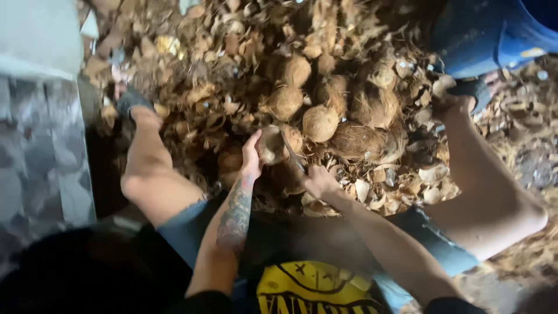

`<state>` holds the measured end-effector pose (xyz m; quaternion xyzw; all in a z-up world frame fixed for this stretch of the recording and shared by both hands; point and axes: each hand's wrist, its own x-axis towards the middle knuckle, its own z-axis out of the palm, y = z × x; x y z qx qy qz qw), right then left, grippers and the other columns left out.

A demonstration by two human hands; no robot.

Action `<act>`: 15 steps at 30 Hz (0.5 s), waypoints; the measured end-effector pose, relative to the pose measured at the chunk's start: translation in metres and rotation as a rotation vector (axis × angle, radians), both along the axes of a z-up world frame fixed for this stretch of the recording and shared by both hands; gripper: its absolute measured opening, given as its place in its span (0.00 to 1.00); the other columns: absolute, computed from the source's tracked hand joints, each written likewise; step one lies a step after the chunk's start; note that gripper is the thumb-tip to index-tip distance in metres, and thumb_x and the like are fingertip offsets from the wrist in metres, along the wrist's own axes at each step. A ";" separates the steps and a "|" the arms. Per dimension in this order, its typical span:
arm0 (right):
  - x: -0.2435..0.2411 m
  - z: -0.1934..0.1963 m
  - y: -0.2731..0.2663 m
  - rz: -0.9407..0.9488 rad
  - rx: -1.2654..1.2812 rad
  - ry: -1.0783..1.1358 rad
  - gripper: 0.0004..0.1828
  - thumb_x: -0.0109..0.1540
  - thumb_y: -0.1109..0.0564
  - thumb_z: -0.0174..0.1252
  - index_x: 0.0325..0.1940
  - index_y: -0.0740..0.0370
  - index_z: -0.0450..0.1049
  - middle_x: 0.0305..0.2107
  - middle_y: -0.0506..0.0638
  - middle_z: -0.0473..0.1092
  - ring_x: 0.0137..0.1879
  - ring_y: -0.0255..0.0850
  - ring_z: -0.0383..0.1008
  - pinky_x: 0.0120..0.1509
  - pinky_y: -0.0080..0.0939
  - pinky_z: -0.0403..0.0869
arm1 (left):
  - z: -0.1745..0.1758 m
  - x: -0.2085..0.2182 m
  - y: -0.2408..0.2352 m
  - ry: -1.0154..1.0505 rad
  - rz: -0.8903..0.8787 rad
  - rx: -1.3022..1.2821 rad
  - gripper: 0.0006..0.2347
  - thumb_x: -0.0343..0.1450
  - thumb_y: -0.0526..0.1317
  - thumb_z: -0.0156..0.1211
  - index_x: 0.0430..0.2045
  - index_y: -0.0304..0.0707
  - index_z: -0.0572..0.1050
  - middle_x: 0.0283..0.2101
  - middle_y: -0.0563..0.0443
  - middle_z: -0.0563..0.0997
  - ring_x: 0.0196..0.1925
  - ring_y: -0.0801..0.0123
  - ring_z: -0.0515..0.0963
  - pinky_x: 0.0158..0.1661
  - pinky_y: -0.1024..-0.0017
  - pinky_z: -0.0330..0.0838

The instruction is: The person sits on the floor and uses a knife to peel the husk off coconuts. They rotate each coconut while cutting away the fibrous outer layer and place the peeled coconuts into a black bucket.

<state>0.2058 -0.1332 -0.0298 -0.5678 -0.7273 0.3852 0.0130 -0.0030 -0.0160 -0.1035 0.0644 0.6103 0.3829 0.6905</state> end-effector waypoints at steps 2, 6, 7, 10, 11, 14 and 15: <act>-0.010 0.031 0.014 -0.126 -0.099 0.164 0.13 0.59 0.61 0.45 0.27 0.71 0.73 0.22 0.67 0.71 0.30 0.62 0.76 0.40 0.65 0.75 | -0.014 -0.004 0.004 -0.013 0.035 0.026 0.27 0.68 0.56 0.74 0.56 0.41 0.79 0.60 0.38 0.81 0.64 0.47 0.78 0.64 0.50 0.70; -0.017 0.054 0.035 -0.728 -0.419 0.828 0.08 0.50 0.72 0.45 0.21 0.63 0.63 0.05 0.52 0.57 0.08 0.45 0.58 0.17 0.54 0.67 | -0.031 -0.014 0.015 -0.023 0.003 0.052 0.26 0.68 0.53 0.76 0.57 0.42 0.78 0.61 0.38 0.79 0.66 0.48 0.76 0.66 0.51 0.69; -0.012 0.038 0.034 -0.719 -0.422 0.826 0.08 0.50 0.72 0.45 0.21 0.63 0.63 0.05 0.52 0.57 0.08 0.45 0.58 0.17 0.54 0.67 | -0.013 -0.007 0.001 -0.023 0.012 0.053 0.26 0.68 0.53 0.76 0.57 0.42 0.78 0.61 0.38 0.79 0.66 0.48 0.76 0.66 0.51 0.69; -0.003 0.015 0.041 -1.037 -0.978 1.378 0.07 0.50 0.61 0.46 0.31 0.54 0.58 0.10 0.38 0.50 0.09 0.36 0.49 0.17 0.48 0.65 | 0.014 0.005 -0.005 -0.155 0.139 0.041 0.26 0.69 0.52 0.74 0.59 0.38 0.77 0.65 0.36 0.77 0.68 0.44 0.74 0.66 0.46 0.66; -0.001 0.022 0.045 -1.081 -0.886 1.193 0.06 0.53 0.63 0.48 0.31 0.56 0.60 0.09 0.43 0.55 0.10 0.40 0.54 0.16 0.51 0.66 | 0.002 0.002 0.003 -0.148 0.129 0.052 0.25 0.69 0.50 0.74 0.57 0.39 0.77 0.63 0.39 0.78 0.68 0.46 0.75 0.67 0.48 0.66; -0.011 0.064 0.025 -1.020 -0.470 0.841 0.04 0.60 0.63 0.48 0.32 0.66 0.65 0.12 0.58 0.59 0.16 0.49 0.60 0.22 0.55 0.65 | -0.004 -0.008 -0.005 -0.063 0.066 0.034 0.24 0.70 0.50 0.72 0.57 0.40 0.77 0.63 0.38 0.77 0.68 0.45 0.74 0.68 0.48 0.65; -0.016 0.080 0.023 -0.897 -0.134 0.674 0.12 0.64 0.60 0.47 0.32 0.73 0.67 0.14 0.69 0.59 0.22 0.54 0.62 0.30 0.57 0.62 | -0.001 -0.010 0.000 0.009 0.007 0.034 0.24 0.71 0.51 0.70 0.59 0.40 0.76 0.65 0.34 0.75 0.69 0.42 0.73 0.68 0.46 0.65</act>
